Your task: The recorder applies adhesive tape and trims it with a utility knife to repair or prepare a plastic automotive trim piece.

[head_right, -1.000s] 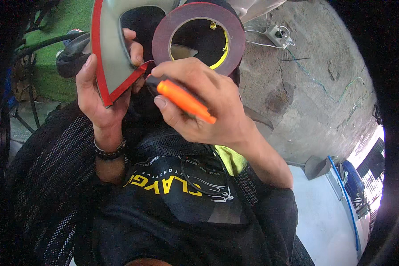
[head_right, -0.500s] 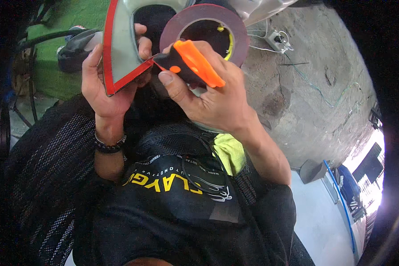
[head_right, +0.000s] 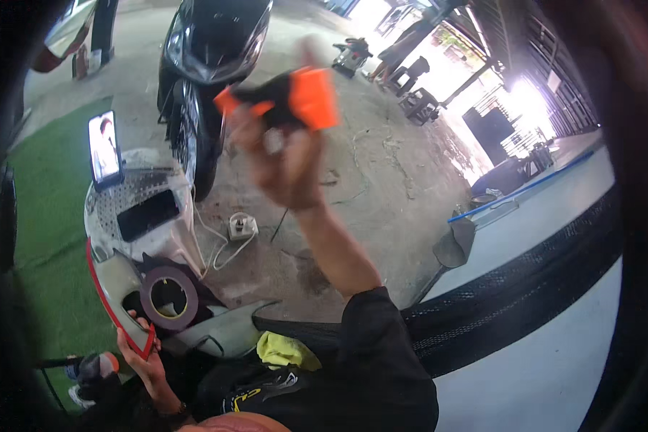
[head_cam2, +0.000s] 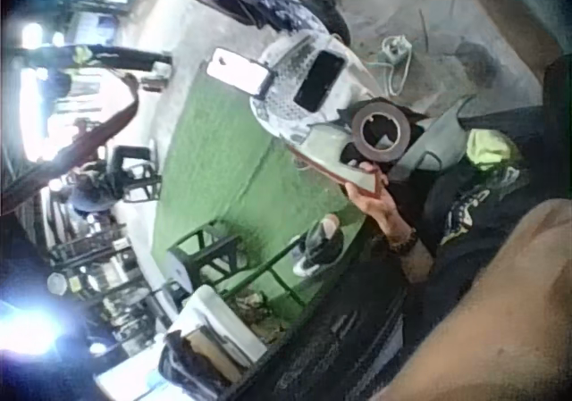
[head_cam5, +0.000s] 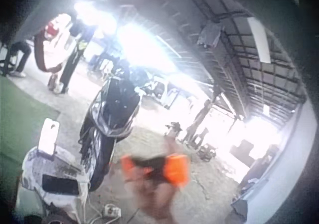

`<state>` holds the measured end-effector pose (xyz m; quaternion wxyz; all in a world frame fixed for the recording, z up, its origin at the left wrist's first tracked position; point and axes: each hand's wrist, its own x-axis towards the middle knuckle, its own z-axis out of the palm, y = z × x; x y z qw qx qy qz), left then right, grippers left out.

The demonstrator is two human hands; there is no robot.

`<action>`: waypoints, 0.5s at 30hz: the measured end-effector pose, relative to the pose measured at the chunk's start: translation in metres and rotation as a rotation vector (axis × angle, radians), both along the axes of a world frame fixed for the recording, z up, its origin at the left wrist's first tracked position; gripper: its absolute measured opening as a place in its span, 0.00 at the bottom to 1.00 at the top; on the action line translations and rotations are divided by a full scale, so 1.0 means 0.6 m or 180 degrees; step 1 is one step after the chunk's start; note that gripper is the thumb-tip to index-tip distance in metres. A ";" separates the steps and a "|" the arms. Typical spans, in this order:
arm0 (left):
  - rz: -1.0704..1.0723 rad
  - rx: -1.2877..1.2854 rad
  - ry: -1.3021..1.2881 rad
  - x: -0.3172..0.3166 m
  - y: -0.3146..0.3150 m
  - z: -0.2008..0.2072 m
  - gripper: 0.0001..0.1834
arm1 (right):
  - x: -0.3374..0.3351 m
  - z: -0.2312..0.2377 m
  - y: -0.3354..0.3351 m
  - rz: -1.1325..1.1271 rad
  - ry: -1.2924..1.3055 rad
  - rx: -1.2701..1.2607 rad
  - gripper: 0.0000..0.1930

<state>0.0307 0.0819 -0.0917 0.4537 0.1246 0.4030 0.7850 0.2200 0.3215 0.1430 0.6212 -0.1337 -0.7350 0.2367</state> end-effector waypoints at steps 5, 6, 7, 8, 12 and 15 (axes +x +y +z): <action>-0.0024 -0.0118 -0.0058 -0.002 0.022 -0.006 0.25 | 0.129 0.212 -0.003 -0.1775 0.0635 0.1196 0.21; 0.0054 -0.0171 -0.0076 -0.001 0.028 0.002 0.25 | 0.128 0.245 -0.013 -0.1009 0.1308 0.1202 0.18; -0.0002 -0.0129 -0.0091 -0.002 0.031 0.002 0.25 | 0.140 0.276 -0.037 -0.1203 0.1644 0.1047 0.19; 0.0000 -0.0079 -0.0055 -0.005 0.029 -0.004 0.25 | 0.146 0.278 -0.042 -0.1228 0.1456 0.1059 0.19; 0.0173 -0.0196 -0.0002 -0.033 -0.015 -0.009 0.25 | 0.089 0.242 -0.040 -0.1096 0.1296 0.1506 0.16; -0.0103 -0.0056 -0.0320 -0.027 -0.015 -0.018 0.26 | 0.184 0.261 -0.054 -0.3527 0.0144 0.2214 0.13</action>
